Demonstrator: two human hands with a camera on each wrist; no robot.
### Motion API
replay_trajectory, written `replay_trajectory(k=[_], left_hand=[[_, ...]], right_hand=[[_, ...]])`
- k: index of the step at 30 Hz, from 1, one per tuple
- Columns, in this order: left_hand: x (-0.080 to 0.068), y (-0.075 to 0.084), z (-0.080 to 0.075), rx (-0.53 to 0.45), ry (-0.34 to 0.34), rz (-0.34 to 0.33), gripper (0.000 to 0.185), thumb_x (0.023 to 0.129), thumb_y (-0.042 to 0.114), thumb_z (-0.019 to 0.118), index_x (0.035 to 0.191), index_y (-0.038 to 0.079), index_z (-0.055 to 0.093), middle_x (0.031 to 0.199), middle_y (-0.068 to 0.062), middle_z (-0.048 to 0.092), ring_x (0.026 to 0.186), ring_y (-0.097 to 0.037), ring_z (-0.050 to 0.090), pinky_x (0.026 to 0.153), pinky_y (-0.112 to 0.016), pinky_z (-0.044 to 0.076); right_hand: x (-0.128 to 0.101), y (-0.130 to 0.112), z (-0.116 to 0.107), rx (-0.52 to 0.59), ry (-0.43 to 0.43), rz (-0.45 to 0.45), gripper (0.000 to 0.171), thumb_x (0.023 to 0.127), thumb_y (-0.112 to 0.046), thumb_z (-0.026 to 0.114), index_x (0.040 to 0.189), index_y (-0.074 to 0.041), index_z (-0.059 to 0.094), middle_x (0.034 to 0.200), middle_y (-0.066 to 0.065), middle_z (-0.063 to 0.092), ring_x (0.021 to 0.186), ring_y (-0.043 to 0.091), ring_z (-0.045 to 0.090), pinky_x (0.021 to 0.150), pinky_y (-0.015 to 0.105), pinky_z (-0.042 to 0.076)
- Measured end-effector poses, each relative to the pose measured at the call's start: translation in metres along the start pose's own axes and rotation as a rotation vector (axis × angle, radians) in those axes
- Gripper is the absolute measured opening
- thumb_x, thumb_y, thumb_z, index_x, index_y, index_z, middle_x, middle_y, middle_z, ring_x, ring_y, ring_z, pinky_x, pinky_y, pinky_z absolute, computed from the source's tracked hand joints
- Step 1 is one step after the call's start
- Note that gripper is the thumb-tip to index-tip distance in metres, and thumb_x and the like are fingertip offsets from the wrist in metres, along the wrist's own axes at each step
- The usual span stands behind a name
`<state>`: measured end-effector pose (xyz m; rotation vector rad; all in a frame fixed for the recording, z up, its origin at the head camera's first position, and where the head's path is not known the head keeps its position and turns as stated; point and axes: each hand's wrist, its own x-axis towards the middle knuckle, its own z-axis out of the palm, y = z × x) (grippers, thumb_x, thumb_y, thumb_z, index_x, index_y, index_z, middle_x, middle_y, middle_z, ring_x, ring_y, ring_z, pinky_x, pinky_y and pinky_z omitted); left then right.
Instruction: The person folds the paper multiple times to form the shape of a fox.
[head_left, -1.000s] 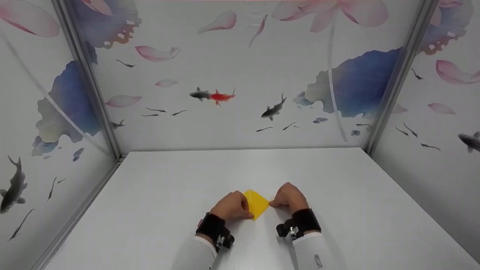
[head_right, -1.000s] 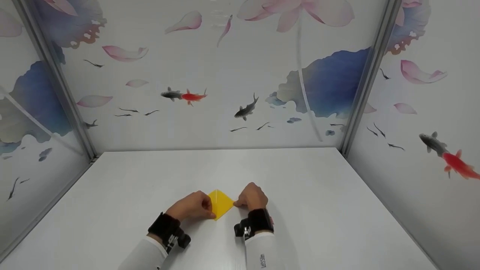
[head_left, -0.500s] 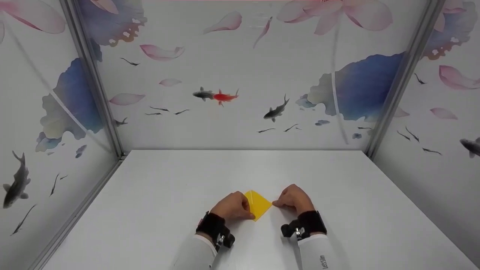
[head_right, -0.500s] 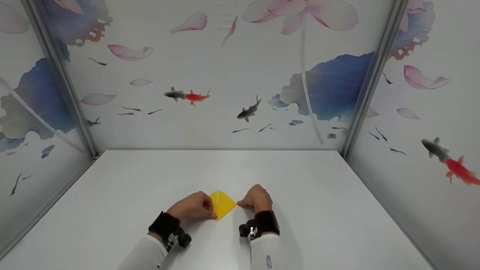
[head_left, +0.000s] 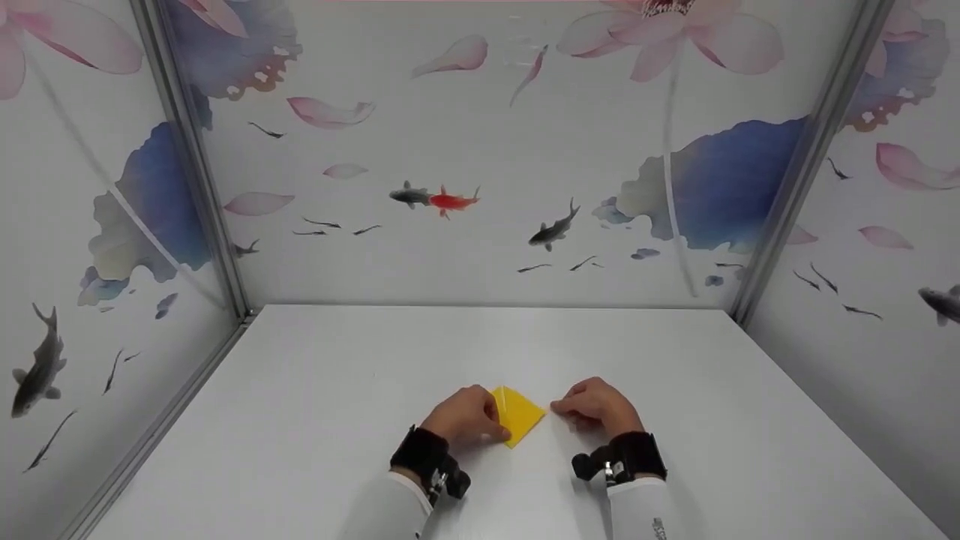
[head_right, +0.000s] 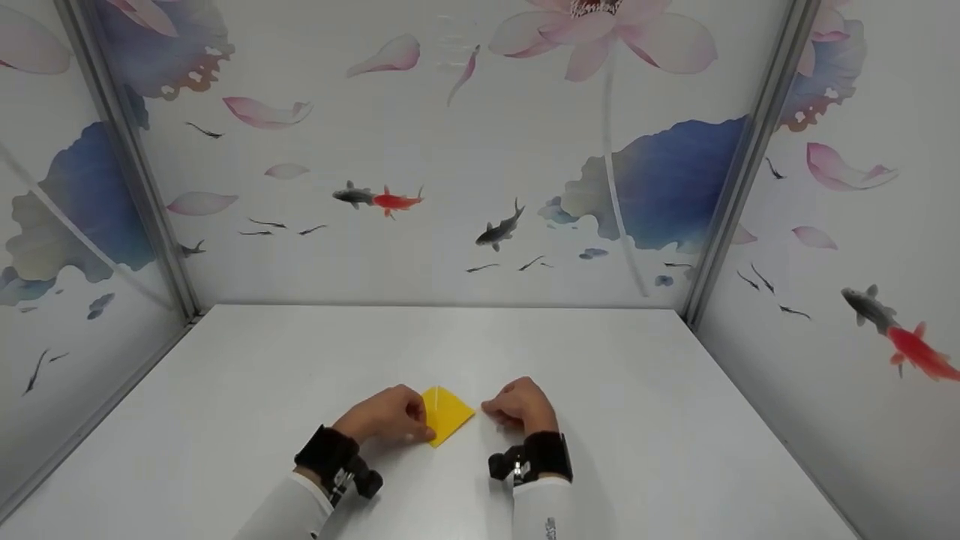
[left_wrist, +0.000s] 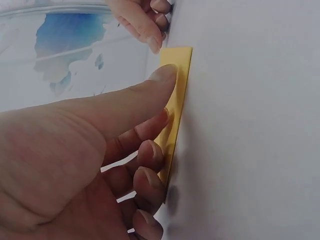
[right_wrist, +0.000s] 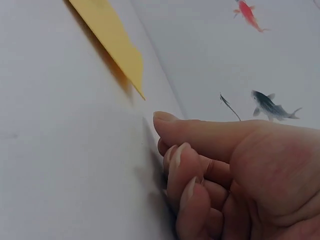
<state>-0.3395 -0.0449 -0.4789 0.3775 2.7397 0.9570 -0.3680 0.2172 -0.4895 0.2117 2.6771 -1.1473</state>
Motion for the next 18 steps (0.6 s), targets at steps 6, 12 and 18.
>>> replay_trajectory(k=[6,12,18], left_hand=[[0.004,-0.006,-0.008,-0.08,0.037,0.047,0.025,0.091,0.027,0.089,0.086,0.012,0.07,0.082,0.001,0.06,0.078,-0.018,0.055,0.071,-0.031,0.044],[0.009,-0.014,-0.016,-0.096,0.094,0.082,0.023,0.097,0.031,0.083,0.091,0.013,0.07,0.088,-0.002,0.065,0.083,-0.02,0.059,0.075,-0.033,0.049],[0.006,-0.031,-0.045,0.01,0.348,0.145,0.066,0.103,0.063,0.065,0.145,0.012,0.064,0.152,-0.014,0.063,0.144,-0.038,0.054,0.122,-0.06,0.044]], right_hand=[[0.004,0.0,0.001,0.052,-0.021,-0.019,0.027,0.096,-0.035,0.082,0.101,-0.008,0.077,0.075,-0.001,0.066,0.066,0.012,0.06,0.064,0.022,0.049],[0.007,0.002,0.002,0.136,-0.017,-0.043,0.027,0.099,-0.035,0.079,0.097,-0.007,0.076,0.074,-0.001,0.068,0.063,0.011,0.063,0.063,0.021,0.052],[0.007,0.013,-0.029,0.163,0.102,-0.142,0.048,0.108,-0.045,0.065,0.123,0.0,0.071,0.112,0.018,0.076,0.099,0.031,0.073,0.087,0.038,0.061]])
